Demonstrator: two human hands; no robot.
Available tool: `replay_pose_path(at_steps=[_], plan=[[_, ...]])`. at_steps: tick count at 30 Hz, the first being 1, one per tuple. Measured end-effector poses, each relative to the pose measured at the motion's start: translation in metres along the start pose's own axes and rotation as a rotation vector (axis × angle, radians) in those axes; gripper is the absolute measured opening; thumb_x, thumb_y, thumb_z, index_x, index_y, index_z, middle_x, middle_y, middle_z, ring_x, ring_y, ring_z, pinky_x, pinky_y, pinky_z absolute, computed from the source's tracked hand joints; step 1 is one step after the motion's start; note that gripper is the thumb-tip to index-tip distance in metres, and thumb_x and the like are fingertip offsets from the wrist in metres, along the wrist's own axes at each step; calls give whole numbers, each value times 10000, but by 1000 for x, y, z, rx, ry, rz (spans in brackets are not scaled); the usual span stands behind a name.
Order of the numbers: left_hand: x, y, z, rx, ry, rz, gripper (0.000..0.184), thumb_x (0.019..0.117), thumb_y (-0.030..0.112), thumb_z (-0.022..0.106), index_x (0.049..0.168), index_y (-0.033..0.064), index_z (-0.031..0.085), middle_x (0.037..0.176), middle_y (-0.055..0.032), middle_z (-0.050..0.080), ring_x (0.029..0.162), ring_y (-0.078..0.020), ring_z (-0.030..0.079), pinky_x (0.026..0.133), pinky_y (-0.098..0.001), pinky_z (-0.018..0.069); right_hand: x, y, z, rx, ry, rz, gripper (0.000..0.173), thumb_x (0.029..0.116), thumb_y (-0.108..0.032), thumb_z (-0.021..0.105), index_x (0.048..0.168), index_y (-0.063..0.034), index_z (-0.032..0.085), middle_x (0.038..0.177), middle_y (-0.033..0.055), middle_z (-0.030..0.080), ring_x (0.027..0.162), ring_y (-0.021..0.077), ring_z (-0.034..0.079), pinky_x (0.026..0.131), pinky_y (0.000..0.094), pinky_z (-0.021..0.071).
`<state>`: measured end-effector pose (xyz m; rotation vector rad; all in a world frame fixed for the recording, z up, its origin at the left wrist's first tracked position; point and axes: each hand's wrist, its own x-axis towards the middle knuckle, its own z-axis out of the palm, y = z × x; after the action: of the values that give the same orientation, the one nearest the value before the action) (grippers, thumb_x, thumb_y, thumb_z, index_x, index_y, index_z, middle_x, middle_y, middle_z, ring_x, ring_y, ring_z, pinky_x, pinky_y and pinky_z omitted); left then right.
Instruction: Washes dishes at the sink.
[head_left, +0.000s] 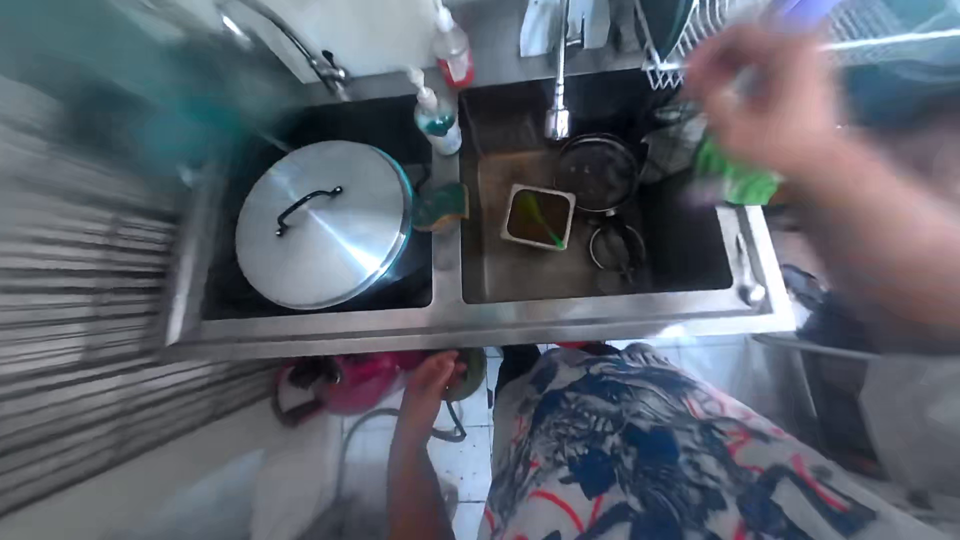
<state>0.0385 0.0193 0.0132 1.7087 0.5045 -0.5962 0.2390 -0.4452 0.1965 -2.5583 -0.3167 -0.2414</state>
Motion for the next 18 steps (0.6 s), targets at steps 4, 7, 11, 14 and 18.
replay_pose_path(at_steps=[4,7,11,14,18], plan=[[28,27,-28,-50,-198,115,313,1060,170,456,1274,1,611,966,-38,755,703,-72,686,578,-204,542,-59,60,195,77,-512,430,219,1010,-150,647,1134,8,733,1021,249,728,967,438,705,894,694,529],[53,43,-38,-3,-295,138,312,1058,180,463,1270,9,617,952,-21,750,662,-46,658,539,-180,514,-69,69,267,12,-676,647,253,994,-229,668,1095,-9,741,1049,259,723,1020,465,692,906,719,511],[77,74,-28,117,-320,144,305,1073,188,468,1269,24,635,968,-30,746,672,-57,654,529,-188,493,-46,39,292,-97,-762,829,310,992,-289,647,1096,-8,726,1130,257,709,1097,472,670,903,726,502],[85,88,-11,147,-314,163,308,1070,199,473,1275,34,635,982,-29,739,736,-82,672,605,-221,535,-31,35,300,-184,-780,824,358,987,-323,667,1170,-18,710,1226,269,680,1163,489,641,908,738,492],[83,96,14,262,-347,204,310,1052,171,524,1296,3,614,1008,-48,716,788,-85,677,699,-253,571,-24,38,311,-237,-856,730,316,995,-221,651,1216,1,694,1279,289,653,1229,512,597,946,745,465]])
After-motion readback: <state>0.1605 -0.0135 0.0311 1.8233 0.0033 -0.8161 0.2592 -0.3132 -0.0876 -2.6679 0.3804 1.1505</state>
